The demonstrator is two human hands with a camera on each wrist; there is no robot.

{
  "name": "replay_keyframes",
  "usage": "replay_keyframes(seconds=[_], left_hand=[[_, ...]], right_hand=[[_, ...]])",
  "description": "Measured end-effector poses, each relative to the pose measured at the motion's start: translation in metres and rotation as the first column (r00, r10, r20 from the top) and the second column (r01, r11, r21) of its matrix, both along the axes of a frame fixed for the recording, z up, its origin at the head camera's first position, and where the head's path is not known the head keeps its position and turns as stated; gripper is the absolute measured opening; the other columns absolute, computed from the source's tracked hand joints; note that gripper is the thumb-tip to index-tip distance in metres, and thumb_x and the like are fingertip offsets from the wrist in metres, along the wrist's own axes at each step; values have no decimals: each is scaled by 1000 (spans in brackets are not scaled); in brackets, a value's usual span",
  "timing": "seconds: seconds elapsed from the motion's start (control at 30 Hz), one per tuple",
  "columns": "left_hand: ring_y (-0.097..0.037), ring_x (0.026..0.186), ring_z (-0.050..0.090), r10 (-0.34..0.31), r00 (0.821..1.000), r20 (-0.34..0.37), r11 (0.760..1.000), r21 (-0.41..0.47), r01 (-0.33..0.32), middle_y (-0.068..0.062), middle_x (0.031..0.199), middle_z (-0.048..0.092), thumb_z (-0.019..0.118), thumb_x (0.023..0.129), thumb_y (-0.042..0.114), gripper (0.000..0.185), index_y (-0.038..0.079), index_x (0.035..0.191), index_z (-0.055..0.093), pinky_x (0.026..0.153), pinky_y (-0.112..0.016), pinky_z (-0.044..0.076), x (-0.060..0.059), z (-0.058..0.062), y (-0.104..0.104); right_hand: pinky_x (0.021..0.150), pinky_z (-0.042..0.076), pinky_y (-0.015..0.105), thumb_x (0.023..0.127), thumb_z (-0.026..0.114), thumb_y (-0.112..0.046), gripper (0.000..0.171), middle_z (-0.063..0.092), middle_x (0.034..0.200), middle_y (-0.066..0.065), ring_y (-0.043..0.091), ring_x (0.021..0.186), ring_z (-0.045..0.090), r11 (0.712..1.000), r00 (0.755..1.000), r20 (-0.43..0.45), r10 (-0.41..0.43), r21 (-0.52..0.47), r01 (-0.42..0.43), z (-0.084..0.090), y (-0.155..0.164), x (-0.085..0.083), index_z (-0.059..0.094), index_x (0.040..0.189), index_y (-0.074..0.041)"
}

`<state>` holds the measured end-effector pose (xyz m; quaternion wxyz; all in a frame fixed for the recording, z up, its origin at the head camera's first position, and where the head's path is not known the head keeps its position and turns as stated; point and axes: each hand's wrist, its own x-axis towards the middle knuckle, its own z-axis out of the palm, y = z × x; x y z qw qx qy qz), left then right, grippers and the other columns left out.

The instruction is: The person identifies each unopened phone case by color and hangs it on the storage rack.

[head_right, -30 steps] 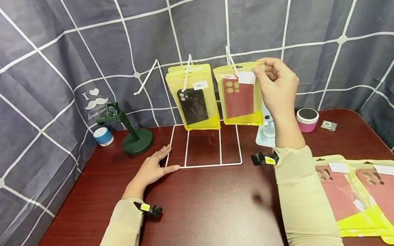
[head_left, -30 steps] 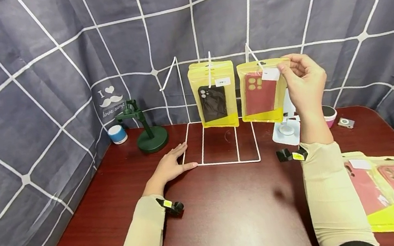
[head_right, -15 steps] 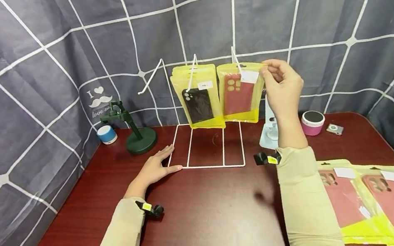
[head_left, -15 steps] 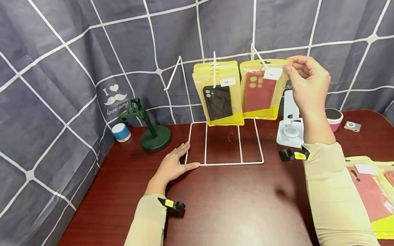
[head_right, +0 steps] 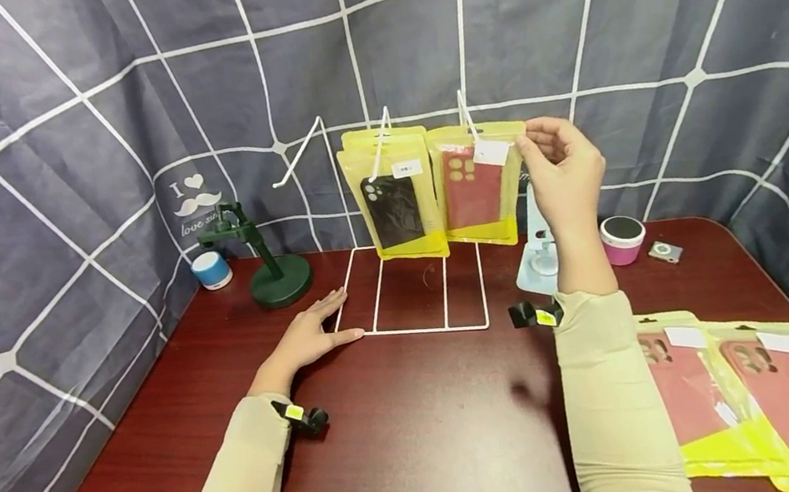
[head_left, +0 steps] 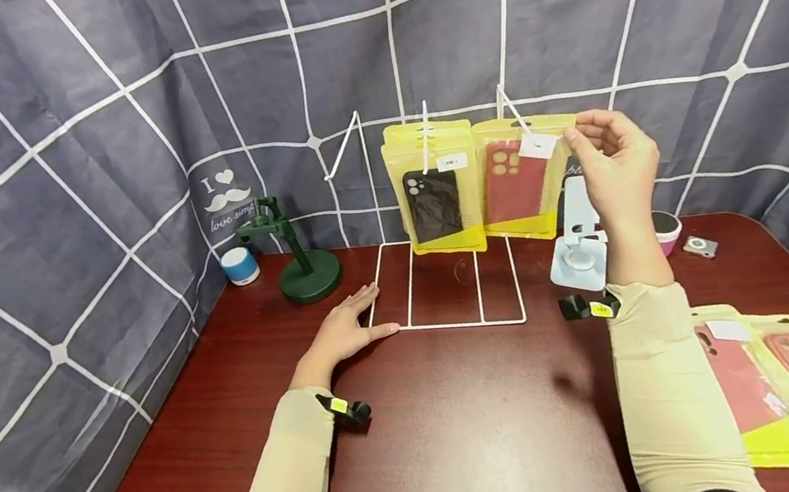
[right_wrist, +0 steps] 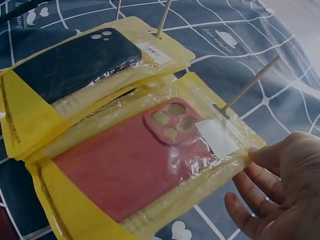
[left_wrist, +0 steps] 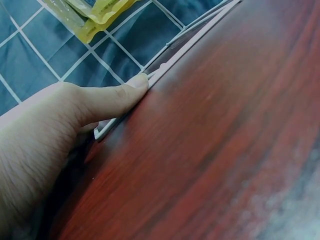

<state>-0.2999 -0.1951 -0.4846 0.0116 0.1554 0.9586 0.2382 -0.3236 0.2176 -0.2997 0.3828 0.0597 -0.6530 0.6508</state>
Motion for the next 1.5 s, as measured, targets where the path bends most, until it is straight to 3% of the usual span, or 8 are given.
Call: replay_keyframes(seconds=[0.43,0.83,1.0,1.1,1.27,1.4,1.5], left_hand=[[-33,149,27,-1,1000,-4,1000,3,1,1,163,31,64,78,79,99,25,157,37,121,-49,21,0,-1,1],[-34,148,29,-21,999,-24,1000,21,22,-2,162,32,62,76,82,103,21,157,39,120,-50,24,-1,-1,1],[-33,149,29,-24,999,-25,1000,16,24,-2,162,33,62,76,82,104,21,156,39,120,-49,24,-2,-2,-1],[-33,149,28,-24,1000,-17,1000,10,24,-4,162,32,62,76,82,104,21,157,38,120,-49,23,-3,-2,-2],[-33,149,27,-30,999,-13,1000,9,30,-5,162,32,63,78,80,102,20,157,38,121,-49,21,-2,0,-2],[-33,149,28,-40,999,-22,999,15,40,-5,162,32,63,78,79,102,19,156,39,120,-49,22,-2,0,-2],[-33,149,28,-43,999,-22,999,21,44,-5,162,32,63,77,80,103,19,156,39,120,-48,23,-1,-1,-2]], right_hand=[[72,49,20,84,82,-7,21,74,87,3,12,78,66,994,999,-14,42,-100,-43,8,6,17,77,101,3],[69,44,23,80,85,-5,26,72,82,5,14,76,62,973,989,-64,131,-185,-141,14,8,52,75,101,7],[69,44,21,83,81,-5,24,72,82,2,13,75,63,994,994,-57,97,-39,-99,17,5,71,74,102,9],[73,46,20,86,79,-7,24,73,86,-2,12,79,64,996,998,2,67,62,-67,14,8,77,75,106,6],[77,47,19,87,80,-13,28,74,93,-5,12,88,66,985,990,124,73,147,-91,1,23,83,76,111,-2],[79,50,15,88,79,-14,31,74,99,-3,11,94,67,968,974,206,92,211,-136,-9,42,94,74,116,-2],[77,48,13,90,78,-17,32,73,101,-8,7,95,66,938,963,262,65,312,-148,-19,61,103,72,118,-3]])
